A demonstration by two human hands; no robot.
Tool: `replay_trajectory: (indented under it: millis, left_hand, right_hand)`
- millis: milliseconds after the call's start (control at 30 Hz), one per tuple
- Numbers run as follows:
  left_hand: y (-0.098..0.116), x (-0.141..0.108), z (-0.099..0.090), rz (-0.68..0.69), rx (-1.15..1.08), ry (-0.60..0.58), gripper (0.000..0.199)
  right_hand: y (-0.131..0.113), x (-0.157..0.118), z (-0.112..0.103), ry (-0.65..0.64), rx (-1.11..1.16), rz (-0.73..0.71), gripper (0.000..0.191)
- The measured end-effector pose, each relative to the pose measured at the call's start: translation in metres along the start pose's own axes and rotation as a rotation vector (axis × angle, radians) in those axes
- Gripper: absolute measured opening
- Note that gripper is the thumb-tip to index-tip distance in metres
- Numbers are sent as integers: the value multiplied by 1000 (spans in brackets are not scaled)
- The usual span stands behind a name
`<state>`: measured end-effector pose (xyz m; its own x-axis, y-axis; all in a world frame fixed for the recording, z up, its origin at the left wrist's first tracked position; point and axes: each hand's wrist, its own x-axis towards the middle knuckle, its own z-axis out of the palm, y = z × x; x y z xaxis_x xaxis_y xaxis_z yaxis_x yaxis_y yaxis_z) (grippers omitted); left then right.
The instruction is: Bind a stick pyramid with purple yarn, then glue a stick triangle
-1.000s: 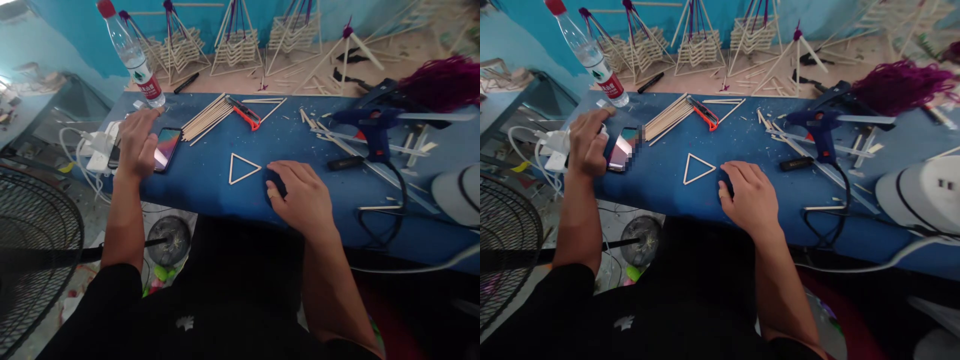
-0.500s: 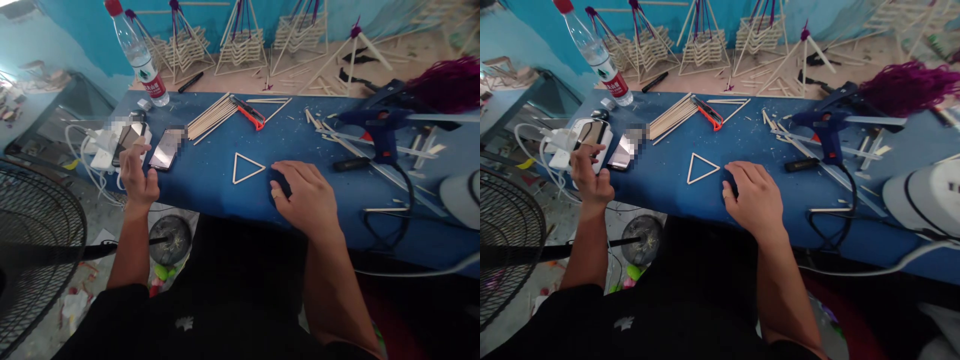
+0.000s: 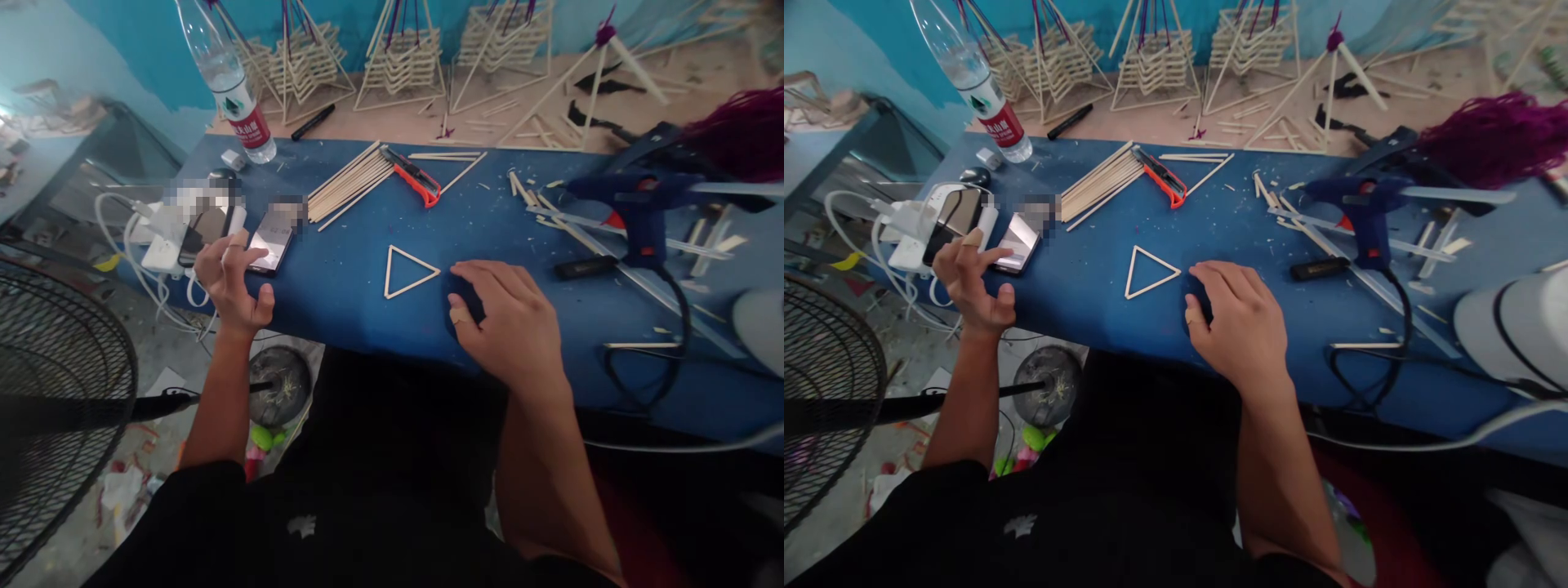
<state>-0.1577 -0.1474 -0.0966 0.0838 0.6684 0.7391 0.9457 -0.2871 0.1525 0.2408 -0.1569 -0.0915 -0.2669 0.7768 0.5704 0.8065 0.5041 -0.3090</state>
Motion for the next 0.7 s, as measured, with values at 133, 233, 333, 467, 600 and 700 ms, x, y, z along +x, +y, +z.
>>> replay_trajectory:
  millis: [133, 233, 333, 467, 600, 700]
  left_hand:
    - [0, 0, 1, 23, -22, -6, 73]
    - [0, 1, 2, 24, 22, -19, 76]
    - [2, 3, 3, 6, 40, -23, 78]
    - [7, 5, 1, -32, 26, -13, 81]
    - [12, 16, -4, -54, -57, -99, 76]
    - [17, 30, -7, -70, -91, -129, 73]
  right_hand:
    - [0, 0, 0, 0, 0, -5, 32]
    - [0, 0, 0, 4, -5, 1, 33]
    - [0, -1, 0, 6, -11, -2, 32]
    - [0, -1, 0, 6, -13, -3, 32]
    - [0, -1, -1, 7, -9, -11, 32]
    - [0, 0, -2, -6, -6, -21, 33]
